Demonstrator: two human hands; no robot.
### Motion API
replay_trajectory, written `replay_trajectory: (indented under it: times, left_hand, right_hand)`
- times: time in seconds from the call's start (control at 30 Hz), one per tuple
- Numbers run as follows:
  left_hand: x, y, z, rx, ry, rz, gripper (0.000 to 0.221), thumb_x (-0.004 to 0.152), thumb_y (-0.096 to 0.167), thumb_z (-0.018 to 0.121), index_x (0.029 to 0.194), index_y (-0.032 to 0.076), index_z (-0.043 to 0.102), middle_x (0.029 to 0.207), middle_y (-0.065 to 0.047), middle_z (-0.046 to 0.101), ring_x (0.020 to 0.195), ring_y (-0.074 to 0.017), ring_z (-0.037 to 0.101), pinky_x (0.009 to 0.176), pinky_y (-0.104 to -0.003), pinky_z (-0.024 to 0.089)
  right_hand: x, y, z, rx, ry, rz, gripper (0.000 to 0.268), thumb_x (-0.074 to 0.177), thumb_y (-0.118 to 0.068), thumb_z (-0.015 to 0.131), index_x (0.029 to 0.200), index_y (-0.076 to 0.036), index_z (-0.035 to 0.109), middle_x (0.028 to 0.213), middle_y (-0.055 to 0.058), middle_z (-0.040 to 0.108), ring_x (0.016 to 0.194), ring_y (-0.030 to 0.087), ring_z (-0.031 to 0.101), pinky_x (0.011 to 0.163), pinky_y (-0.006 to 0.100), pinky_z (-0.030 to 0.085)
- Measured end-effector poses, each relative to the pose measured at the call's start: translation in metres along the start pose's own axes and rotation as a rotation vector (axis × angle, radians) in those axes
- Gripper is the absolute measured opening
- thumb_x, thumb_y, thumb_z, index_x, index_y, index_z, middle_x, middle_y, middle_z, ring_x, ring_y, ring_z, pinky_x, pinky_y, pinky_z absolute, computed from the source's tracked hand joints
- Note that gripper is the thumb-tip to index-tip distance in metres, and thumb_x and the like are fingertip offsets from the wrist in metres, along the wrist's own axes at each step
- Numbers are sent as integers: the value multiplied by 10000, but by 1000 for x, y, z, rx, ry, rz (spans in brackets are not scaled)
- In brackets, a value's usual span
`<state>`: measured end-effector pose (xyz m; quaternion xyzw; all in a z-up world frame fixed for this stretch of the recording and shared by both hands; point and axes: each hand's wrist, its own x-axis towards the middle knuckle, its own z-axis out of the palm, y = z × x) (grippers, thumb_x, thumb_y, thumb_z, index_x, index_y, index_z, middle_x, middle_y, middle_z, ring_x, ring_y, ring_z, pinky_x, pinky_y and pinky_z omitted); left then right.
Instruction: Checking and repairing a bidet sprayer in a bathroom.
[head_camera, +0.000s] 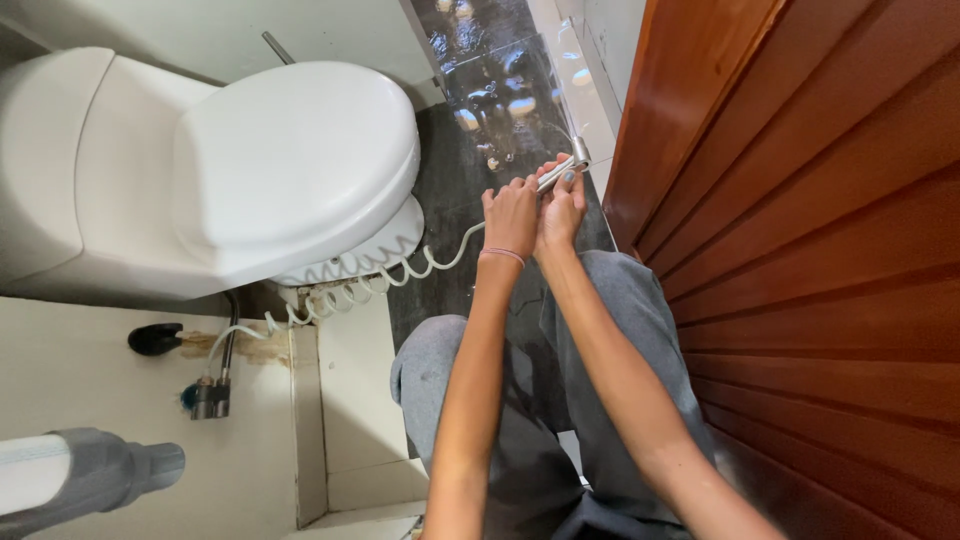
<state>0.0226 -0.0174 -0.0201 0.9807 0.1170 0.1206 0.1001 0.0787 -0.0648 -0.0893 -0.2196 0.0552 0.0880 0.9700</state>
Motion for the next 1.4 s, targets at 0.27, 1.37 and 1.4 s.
replay_trajectory:
  times: [0.27, 1.37, 1.4]
  left_hand:
    - [1, -2, -8, 8, 109, 3, 330, 930, 69, 575, 1255, 45, 621, 1055, -97, 710, 1029, -284, 699, 1024, -568, 431]
    - [-9, -10, -24, 17, 128, -108, 111, 869, 39, 639, 973, 32, 678, 909, -136, 726, 890, -350, 720, 966, -577, 451]
    - [-10, -9, -27, 16, 122, -102, 115, 853, 39, 631, 957, 36, 680, 906, -134, 728, 893, -348, 721, 960, -575, 451]
  right_hand:
    - [-11, -18, 32, -79, -98, 5, 275, 1123, -180, 399, 1304, -29, 542, 1087, 95, 610, 1016, 174, 611, 975, 350, 548]
    - [-5, -8, 24, -107, -304, 217, 255, 1104, -183, 492, 1275, -22, 591, 1049, 81, 651, 984, 183, 655, 945, 337, 555]
    - [-5, -7, 24, -102, -298, 218, 252, 1102, -178, 493, 1274, -22, 590, 1045, 81, 653, 980, 183, 655, 941, 337, 557]
